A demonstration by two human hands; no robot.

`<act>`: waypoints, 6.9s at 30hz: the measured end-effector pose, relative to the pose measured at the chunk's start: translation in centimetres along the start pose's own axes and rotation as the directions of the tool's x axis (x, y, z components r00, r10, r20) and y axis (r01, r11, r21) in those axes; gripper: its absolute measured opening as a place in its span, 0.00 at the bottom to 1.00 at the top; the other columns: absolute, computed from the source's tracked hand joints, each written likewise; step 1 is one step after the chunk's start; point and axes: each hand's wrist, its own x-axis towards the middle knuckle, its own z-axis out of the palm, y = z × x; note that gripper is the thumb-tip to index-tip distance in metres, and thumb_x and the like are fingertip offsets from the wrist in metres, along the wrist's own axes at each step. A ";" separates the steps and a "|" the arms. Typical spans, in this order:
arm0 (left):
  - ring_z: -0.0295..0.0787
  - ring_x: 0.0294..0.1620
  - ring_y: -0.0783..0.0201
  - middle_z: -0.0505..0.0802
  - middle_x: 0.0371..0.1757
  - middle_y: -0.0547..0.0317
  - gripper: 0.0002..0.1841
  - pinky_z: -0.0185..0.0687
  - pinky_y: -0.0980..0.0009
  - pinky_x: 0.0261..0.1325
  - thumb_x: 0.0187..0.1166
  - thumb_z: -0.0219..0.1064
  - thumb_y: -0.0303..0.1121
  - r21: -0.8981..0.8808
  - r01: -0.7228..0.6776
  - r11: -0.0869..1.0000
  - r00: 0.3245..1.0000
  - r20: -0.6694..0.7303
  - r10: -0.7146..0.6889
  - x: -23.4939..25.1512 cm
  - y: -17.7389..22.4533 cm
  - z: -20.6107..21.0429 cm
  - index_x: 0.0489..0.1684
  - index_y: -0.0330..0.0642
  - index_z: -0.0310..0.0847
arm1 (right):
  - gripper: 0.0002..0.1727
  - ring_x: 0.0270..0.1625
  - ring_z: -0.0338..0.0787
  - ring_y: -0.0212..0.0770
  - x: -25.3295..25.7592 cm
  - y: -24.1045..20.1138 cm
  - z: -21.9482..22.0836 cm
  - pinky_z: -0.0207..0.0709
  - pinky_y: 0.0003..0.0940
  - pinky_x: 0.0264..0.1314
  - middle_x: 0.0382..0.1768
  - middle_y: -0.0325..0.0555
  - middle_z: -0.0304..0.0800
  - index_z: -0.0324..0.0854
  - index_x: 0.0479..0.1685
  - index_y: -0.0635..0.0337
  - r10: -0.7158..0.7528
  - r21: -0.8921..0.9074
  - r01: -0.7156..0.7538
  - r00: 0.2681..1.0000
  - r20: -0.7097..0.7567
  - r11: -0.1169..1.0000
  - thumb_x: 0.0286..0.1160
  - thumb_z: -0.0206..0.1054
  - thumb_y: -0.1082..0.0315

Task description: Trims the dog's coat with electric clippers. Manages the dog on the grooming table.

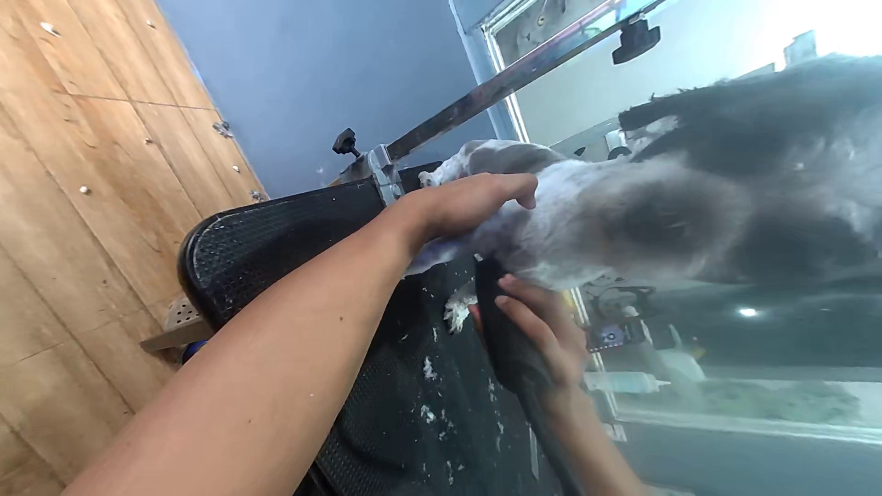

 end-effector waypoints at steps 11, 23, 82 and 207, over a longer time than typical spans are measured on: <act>0.84 0.43 0.63 0.88 0.39 0.56 0.28 0.78 0.55 0.46 0.91 0.40 0.51 0.074 0.025 0.997 0.999 -0.027 -0.023 0.0 0.4 0.0 0.50 0.44 0.87 | 0.10 0.58 0.92 0.53 -1.9 1.6 4.6 0.85 0.48 0.62 0.50 0.56 0.90 0.86 0.54 0.48 -0.088 -0.233 0.065 0.992 -0.092 0.970 0.78 0.70 0.61; 0.83 0.42 0.65 0.86 0.39 0.58 0.28 0.76 0.58 0.45 0.93 0.39 0.50 0.115 0.031 0.993 0.999 -0.010 -0.030 0.0 0.6 0.3 0.51 0.45 0.87 | 0.10 0.59 0.87 0.53 -2.6 2.3 6.5 0.79 0.51 0.61 0.53 0.54 0.86 0.86 0.55 0.40 -0.146 -0.304 0.116 0.986 -0.077 0.945 0.78 0.68 0.59; 0.83 0.22 0.72 0.87 0.18 0.65 0.20 0.76 0.68 0.24 0.79 0.57 0.43 0.105 0.050 0.993 0.999 -0.006 -0.050 0.6 -2.2 0.8 0.14 0.49 0.82 | 0.37 0.67 0.90 0.41 -5.5 1.2 -10.1 0.85 0.47 0.74 0.63 0.31 0.90 0.76 0.74 0.41 0.277 0.421 -0.128 0.907 -0.316 0.898 0.60 0.86 0.64; 0.92 0.42 0.70 0.95 0.44 0.63 0.15 0.92 0.66 0.49 0.61 0.83 0.42 0.502 -0.085 0.861 0.996 0.020 0.087 6.3 -9.2 19.1 0.40 0.44 0.95 | 0.26 0.41 0.93 0.25 -0.4 6.7 -14.6 0.91 0.30 0.43 0.39 0.33 0.92 0.81 0.52 0.55 0.692 -0.088 -0.842 0.492 -0.529 0.532 0.60 0.83 0.51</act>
